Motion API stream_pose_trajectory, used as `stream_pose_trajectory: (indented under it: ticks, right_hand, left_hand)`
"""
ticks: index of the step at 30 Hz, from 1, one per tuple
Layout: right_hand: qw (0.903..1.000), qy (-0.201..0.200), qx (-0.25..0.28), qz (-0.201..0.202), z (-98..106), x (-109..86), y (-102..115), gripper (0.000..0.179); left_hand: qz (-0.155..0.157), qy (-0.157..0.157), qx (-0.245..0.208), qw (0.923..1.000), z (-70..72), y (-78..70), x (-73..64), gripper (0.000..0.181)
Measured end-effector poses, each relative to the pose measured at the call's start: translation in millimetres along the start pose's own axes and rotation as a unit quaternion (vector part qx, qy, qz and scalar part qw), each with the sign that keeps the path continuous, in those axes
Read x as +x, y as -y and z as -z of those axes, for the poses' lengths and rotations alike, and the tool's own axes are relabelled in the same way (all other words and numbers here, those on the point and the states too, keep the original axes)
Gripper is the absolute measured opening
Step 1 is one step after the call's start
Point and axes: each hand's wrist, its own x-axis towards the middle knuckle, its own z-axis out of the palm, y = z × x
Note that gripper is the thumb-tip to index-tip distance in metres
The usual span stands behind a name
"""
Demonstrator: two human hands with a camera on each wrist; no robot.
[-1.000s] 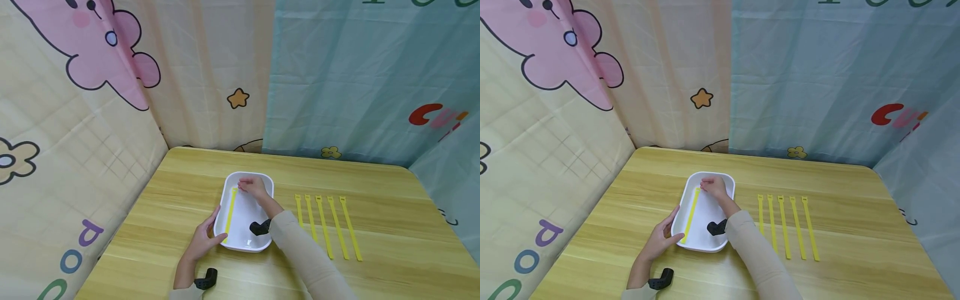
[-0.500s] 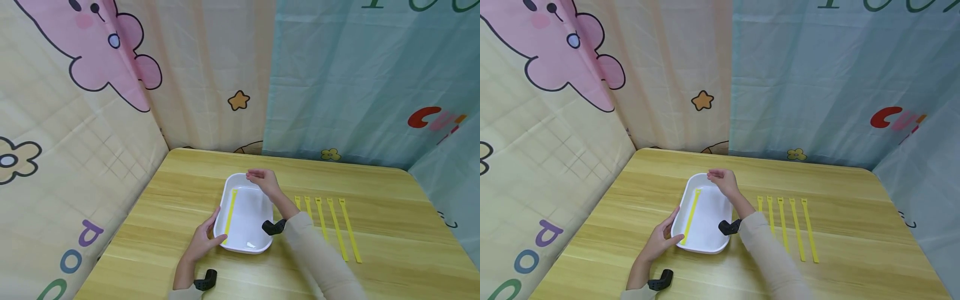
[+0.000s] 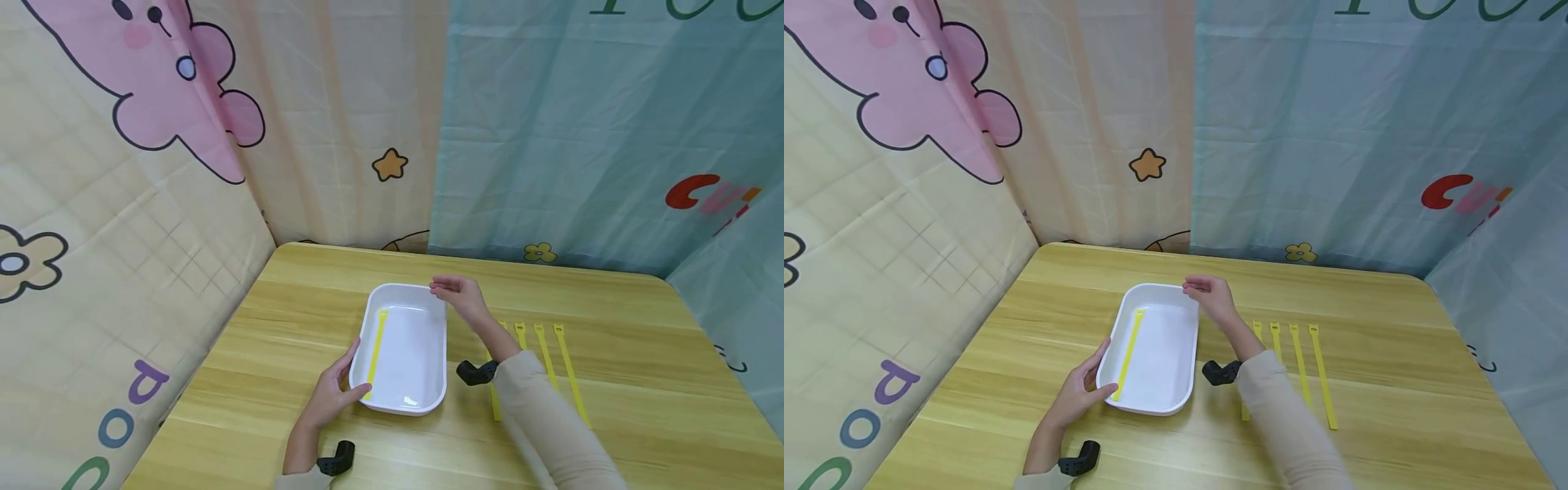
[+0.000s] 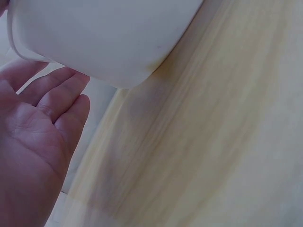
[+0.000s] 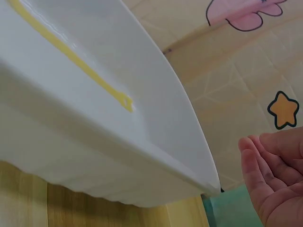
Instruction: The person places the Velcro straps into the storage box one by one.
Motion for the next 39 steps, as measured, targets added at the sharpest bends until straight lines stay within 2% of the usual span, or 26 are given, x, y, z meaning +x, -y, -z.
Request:
stream_pose_trajectory:
  ticks: [7,14,21,26,29,34,39]
  right_hand:
    - [0.9993,-0.012,-0.033,0.015,22.1,-6.1,-0.7,0.032]
    - [0.9994,-0.019,-0.026,0.009,37.9,-8.7,-2.3,0.033]
    - [0.9982,-0.017,-0.055,0.017,48.2,-11.2,-6.4,0.033]
    - [0.9955,-0.016,-0.088,0.029,58.7,-14.2,-13.7,0.03]
    - [0.994,-0.011,-0.105,0.029,64.2,-16.1,-18.2,0.03]
    - [0.9912,-0.012,-0.129,0.026,71.5,-20.4,-24.0,0.03]
    - [0.9875,-0.003,-0.154,0.034,77.5,-24.6,-30.1,0.029]
  left_hand:
    - [0.002,-0.011,-0.01,0.9999,-0.9,25.6,1.1,0.074]
    - [0.006,-0.019,-0.012,0.9997,-1.2,31.0,0.3,0.075]
    - [0.015,-0.02,-0.011,0.9996,-1.4,24.7,0.7,0.075]
    - [0.004,-0.013,-0.012,0.9998,-2.0,6.3,1.3,0.073]
    - [0.015,-0.013,-0.009,0.9998,-2.5,-2.8,1.7,0.073]
    - [0.029,-0.011,-0.006,0.9995,-2.3,-6.1,1.8,0.074]
    - [0.018,-0.009,-0.012,0.9997,-2.1,-6.1,0.5,0.074]
